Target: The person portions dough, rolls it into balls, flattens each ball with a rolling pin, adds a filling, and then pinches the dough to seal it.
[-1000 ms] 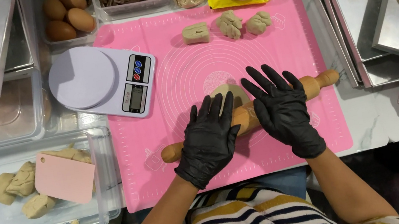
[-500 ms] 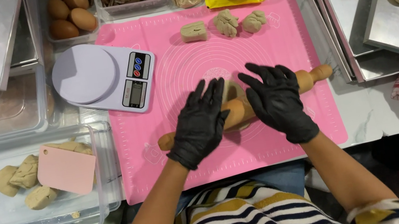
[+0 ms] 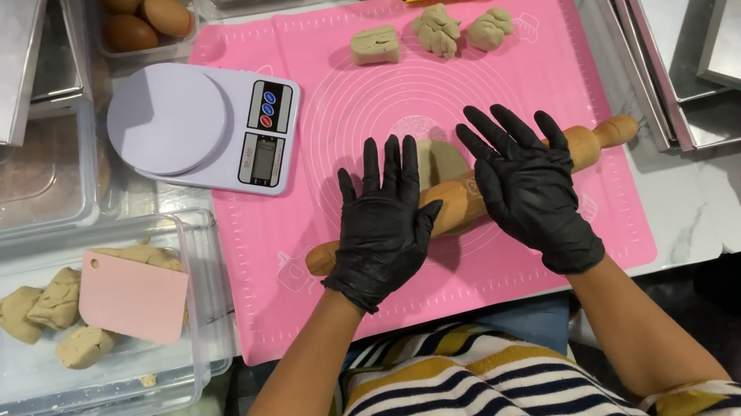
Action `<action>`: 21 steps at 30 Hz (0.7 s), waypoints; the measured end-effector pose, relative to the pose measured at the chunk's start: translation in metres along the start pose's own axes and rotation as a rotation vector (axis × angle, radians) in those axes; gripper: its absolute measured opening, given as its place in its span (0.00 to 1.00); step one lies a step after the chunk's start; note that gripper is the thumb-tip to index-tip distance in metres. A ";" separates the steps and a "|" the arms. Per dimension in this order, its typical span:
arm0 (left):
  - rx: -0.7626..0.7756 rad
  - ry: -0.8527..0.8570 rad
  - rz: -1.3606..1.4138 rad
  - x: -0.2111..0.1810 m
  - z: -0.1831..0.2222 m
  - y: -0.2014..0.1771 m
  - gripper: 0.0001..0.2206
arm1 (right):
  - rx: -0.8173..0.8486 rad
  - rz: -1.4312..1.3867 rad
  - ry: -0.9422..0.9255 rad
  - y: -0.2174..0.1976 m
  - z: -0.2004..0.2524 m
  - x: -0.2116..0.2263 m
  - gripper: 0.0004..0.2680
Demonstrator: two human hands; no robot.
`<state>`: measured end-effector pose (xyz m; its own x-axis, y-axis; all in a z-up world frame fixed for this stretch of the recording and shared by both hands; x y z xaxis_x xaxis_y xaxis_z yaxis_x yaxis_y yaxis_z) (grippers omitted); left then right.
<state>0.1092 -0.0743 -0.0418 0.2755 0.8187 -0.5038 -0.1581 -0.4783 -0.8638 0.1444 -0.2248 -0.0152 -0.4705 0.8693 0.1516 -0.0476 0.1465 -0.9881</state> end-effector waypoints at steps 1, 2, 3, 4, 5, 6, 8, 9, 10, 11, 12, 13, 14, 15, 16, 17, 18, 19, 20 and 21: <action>0.000 -0.001 0.001 -0.001 0.003 -0.002 0.35 | 0.001 0.000 -0.001 0.000 0.002 0.001 0.20; 0.013 0.030 0.029 -0.005 0.007 -0.003 0.35 | -0.011 0.005 -0.011 -0.001 0.004 0.002 0.20; 0.026 0.061 0.058 -0.009 0.010 -0.004 0.35 | -0.023 0.010 -0.022 -0.002 0.006 0.004 0.21; 0.026 0.060 0.059 -0.010 0.014 -0.005 0.35 | -0.022 0.010 -0.023 -0.002 0.008 0.005 0.21; 0.038 0.079 0.080 -0.014 0.018 -0.005 0.35 | -0.034 0.005 -0.030 -0.004 0.010 0.005 0.21; 0.050 0.095 0.101 -0.017 0.023 -0.005 0.36 | -0.045 -0.002 -0.038 -0.005 0.012 0.007 0.21; 0.048 0.106 0.116 -0.021 0.029 -0.004 0.35 | -0.056 -0.024 -0.047 -0.008 0.018 0.008 0.21; 0.046 0.119 0.131 -0.024 0.032 -0.004 0.35 | -0.068 -0.045 -0.055 -0.010 0.021 0.010 0.20; 0.044 0.119 0.128 -0.023 0.032 -0.002 0.35 | -0.070 -0.047 -0.057 -0.008 0.023 0.009 0.20; 0.024 0.120 0.137 -0.023 0.032 -0.001 0.34 | -0.077 -0.052 -0.049 -0.006 0.025 0.006 0.21; 0.004 0.120 0.148 -0.022 0.032 0.000 0.33 | -0.081 -0.058 -0.041 -0.003 0.027 0.005 0.21; 0.003 0.118 0.146 -0.019 0.027 0.000 0.33 | -0.082 -0.059 -0.043 -0.002 0.025 0.004 0.21; 0.018 0.082 0.109 -0.013 0.019 0.001 0.34 | -0.084 -0.043 -0.026 -0.002 0.021 0.002 0.20; 0.032 0.046 0.071 -0.008 0.012 0.002 0.35 | -0.085 -0.027 -0.010 -0.001 0.018 0.000 0.19; 0.029 0.045 0.070 -0.001 0.004 0.001 0.35 | -0.087 -0.026 -0.013 0.000 0.010 -0.002 0.19; 0.024 0.011 0.003 0.008 -0.004 -0.001 0.36 | -0.091 0.004 0.001 0.002 0.002 -0.005 0.18; 0.019 -0.024 -0.063 0.017 -0.013 -0.002 0.37 | -0.095 0.035 0.015 0.003 -0.006 -0.008 0.18; 0.015 -0.024 -0.064 0.023 -0.021 0.000 0.37 | -0.098 0.037 0.012 0.006 -0.017 -0.011 0.18; 0.007 -0.050 -0.063 0.032 -0.029 0.001 0.36 | -0.090 0.014 0.016 0.010 -0.027 -0.015 0.18; -0.002 -0.077 -0.062 0.041 -0.037 0.004 0.35 | -0.083 -0.008 0.019 0.015 -0.037 -0.019 0.17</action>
<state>0.1552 -0.0545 -0.0653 0.2111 0.8688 -0.4479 -0.1412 -0.4263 -0.8935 0.1858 -0.2217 -0.0316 -0.4538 0.8765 0.1608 0.0220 0.1914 -0.9813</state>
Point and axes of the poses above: each hand's wrist, its own z-axis away from the middle knuckle, its own y-axis out of the palm, x = y × z, the point moved 9 cm from there along -z, towards the middle knuckle, and after that the axes turned 7 degrees about x, right-handed, at the moved point
